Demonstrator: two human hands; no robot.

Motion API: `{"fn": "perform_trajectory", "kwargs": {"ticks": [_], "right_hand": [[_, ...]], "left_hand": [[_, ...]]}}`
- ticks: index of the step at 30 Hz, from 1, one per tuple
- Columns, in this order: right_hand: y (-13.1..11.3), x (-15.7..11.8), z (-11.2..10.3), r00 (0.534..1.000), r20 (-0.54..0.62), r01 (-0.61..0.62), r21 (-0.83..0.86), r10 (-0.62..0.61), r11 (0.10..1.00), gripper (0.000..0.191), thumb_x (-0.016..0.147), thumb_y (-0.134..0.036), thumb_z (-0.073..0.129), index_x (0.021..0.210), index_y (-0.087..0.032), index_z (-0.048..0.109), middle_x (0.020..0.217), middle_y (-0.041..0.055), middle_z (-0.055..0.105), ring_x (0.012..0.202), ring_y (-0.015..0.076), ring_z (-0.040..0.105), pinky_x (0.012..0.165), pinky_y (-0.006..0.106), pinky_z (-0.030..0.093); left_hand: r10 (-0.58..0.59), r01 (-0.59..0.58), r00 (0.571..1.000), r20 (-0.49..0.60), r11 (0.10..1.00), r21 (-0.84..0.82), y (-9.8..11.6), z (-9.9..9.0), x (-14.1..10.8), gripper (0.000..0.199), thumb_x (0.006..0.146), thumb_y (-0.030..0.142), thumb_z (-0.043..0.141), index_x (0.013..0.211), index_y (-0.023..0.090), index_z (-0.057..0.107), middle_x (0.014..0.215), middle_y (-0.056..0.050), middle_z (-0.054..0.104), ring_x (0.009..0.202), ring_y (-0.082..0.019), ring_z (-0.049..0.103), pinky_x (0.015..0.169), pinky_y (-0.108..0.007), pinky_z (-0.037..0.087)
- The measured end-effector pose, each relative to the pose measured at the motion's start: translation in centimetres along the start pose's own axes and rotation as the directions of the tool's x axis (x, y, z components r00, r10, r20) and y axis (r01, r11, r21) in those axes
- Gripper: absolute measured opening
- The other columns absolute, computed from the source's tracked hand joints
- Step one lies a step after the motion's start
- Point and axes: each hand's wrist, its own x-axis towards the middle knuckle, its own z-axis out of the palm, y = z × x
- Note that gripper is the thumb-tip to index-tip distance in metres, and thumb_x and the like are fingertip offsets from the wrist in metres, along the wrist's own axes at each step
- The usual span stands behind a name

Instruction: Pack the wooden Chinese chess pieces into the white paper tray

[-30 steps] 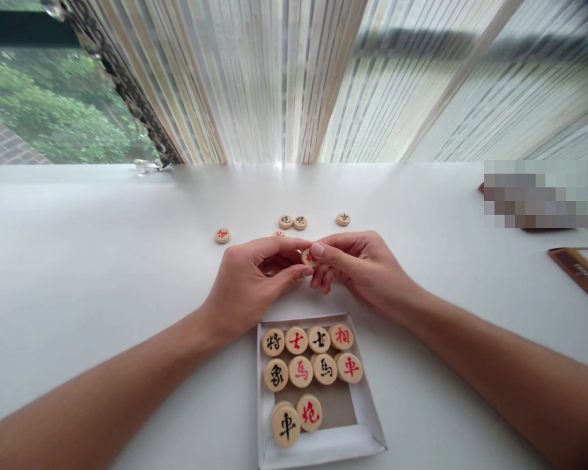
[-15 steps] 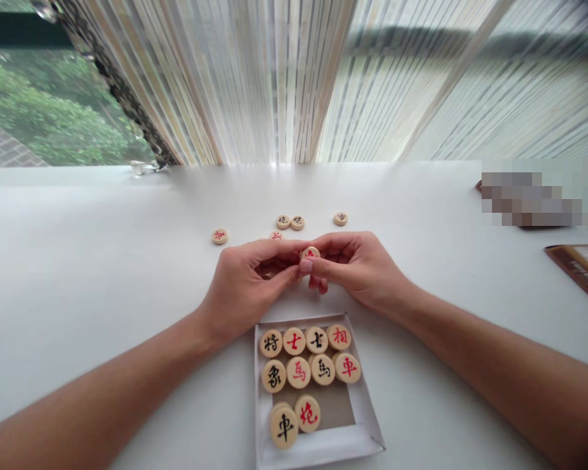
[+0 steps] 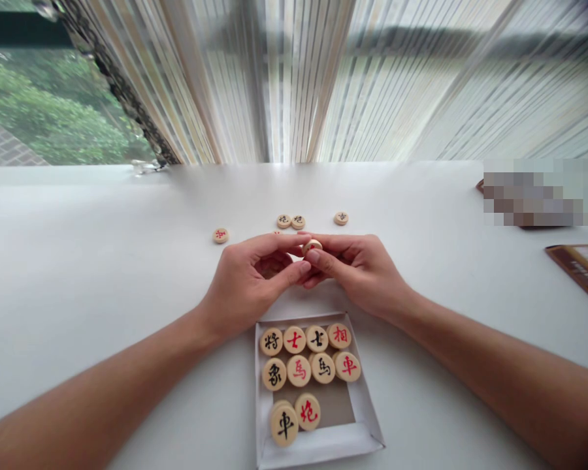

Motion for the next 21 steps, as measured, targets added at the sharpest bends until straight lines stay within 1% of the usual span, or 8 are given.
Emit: {"fn": "perform_trajectory", "kwargs": {"ticks": [3, 5, 8, 10, 12, 15, 18, 21], "right_hand": [[0.1, -0.1, 0.1, 1.000, 0.025, 0.014, 0.029, -0.014, 0.999, 0.036, 0.092, -0.044, 0.083, 0.122, -0.025, 0.084, 0.099, 0.0042, 0.084, 0.073, 0.0168, 0.079, 0.077, 0.034, 0.072], [0.3, -0.2, 0.2, 0.999, 0.044, 0.030, 0.032, -0.032, 0.999, 0.036, 0.096, -0.043, 0.078, 0.127, -0.025, 0.081, 0.106, 0.0051, 0.083, 0.075, 0.0172, 0.079, 0.078, 0.036, 0.072], [0.7, -0.3, 0.2, 0.993, 0.077, 0.091, 0.012, -0.092, 0.996, 0.035, 0.101, -0.039, 0.073, 0.132, -0.025, 0.078, 0.113, 0.0062, 0.081, 0.082, 0.0182, 0.079, 0.078, 0.035, 0.072], [1.0, -0.4, 0.2, 0.988, 0.083, 0.134, -0.016, -0.132, 0.991, 0.033, 0.104, -0.035, 0.069, 0.135, -0.025, 0.075, 0.111, 0.0060, 0.081, 0.084, 0.0177, 0.078, 0.079, 0.035, 0.071], [1.3, -0.5, 0.2, 0.985, 0.081, 0.156, -0.065, -0.151, 0.986, 0.034, 0.107, -0.032, 0.064, 0.138, -0.024, 0.072, 0.104, 0.0059, 0.080, 0.085, 0.0177, 0.077, 0.079, 0.035, 0.071], [1.5, -0.7, 0.2, 0.982, 0.058, 0.185, -0.168, -0.177, 0.968, 0.034, 0.108, -0.027, 0.060, 0.140, -0.018, 0.067, 0.097, 0.0065, 0.079, 0.085, 0.0181, 0.076, 0.077, 0.034, 0.069], [1.6, -0.9, 0.1, 0.971, 0.001, 0.234, -0.247, -0.241, 0.940, 0.032, 0.106, -0.024, 0.064, 0.137, -0.017, 0.066, 0.096, 0.0061, 0.078, 0.082, 0.0169, 0.076, 0.074, 0.032, 0.067], [1.4, -1.0, 0.1, 0.951, -0.051, 0.277, -0.309, -0.306, 0.910, 0.033, 0.101, -0.020, 0.070, 0.134, -0.020, 0.068, 0.103, 0.0058, 0.077, 0.085, 0.0164, 0.076, 0.074, 0.030, 0.066]], "left_hand": [[0.009, -0.008, 1.000, -0.025, 0.999, 0.031, -0.1, -0.2, 0.0, 0.030, 0.092, 0.024, 0.083, 0.121, 0.017, 0.080, 0.110, -0.009, 0.083, 0.099, -0.019, 0.081, 0.088, -0.026, 0.069], [0.016, -0.014, 0.999, -0.042, 0.999, 0.049, -0.3, -0.2, 0.1, 0.029, 0.091, 0.025, 0.084, 0.119, 0.018, 0.081, 0.109, -0.007, 0.084, 0.097, -0.018, 0.080, 0.087, -0.024, 0.068], [0.025, -0.021, 0.998, -0.065, 0.998, 0.058, -0.4, -0.3, 0.1, 0.028, 0.089, 0.026, 0.086, 0.116, 0.020, 0.083, 0.106, -0.005, 0.084, 0.093, -0.016, 0.080, 0.084, -0.022, 0.067], [0.026, -0.022, 0.997, -0.079, 0.998, 0.059, -0.3, -0.2, 0.2, 0.027, 0.089, 0.026, 0.087, 0.114, 0.020, 0.083, 0.104, -0.005, 0.084, 0.089, -0.016, 0.080, 0.081, -0.022, 0.067], [0.030, -0.024, 0.995, -0.096, 0.998, 0.061, -0.1, -0.2, 0.2, 0.026, 0.088, 0.026, 0.087, 0.113, 0.019, 0.083, 0.102, -0.005, 0.084, 0.087, -0.015, 0.080, 0.079, -0.022, 0.067], [0.045, -0.037, 0.992, -0.120, 0.997, 0.071, 0.2, -0.1, 0.3, 0.024, 0.088, 0.023, 0.088, 0.110, 0.018, 0.081, 0.099, -0.004, 0.084, 0.086, -0.014, 0.080, 0.078, -0.020, 0.066], [0.050, -0.039, 0.990, -0.130, 0.995, 0.088, 0.2, -0.1, 0.3, 0.025, 0.086, 0.021, 0.088, 0.109, 0.016, 0.080, 0.098, -0.003, 0.083, 0.085, -0.013, 0.079, 0.078, -0.018, 0.065], [0.043, -0.032, 0.990, -0.132, 0.996, 0.084, 0.2, -0.1, 0.3, 0.025, 0.087, 0.021, 0.088, 0.110, 0.016, 0.078, 0.098, -0.003, 0.082, 0.087, -0.013, 0.079, 0.080, -0.019, 0.065]]}}
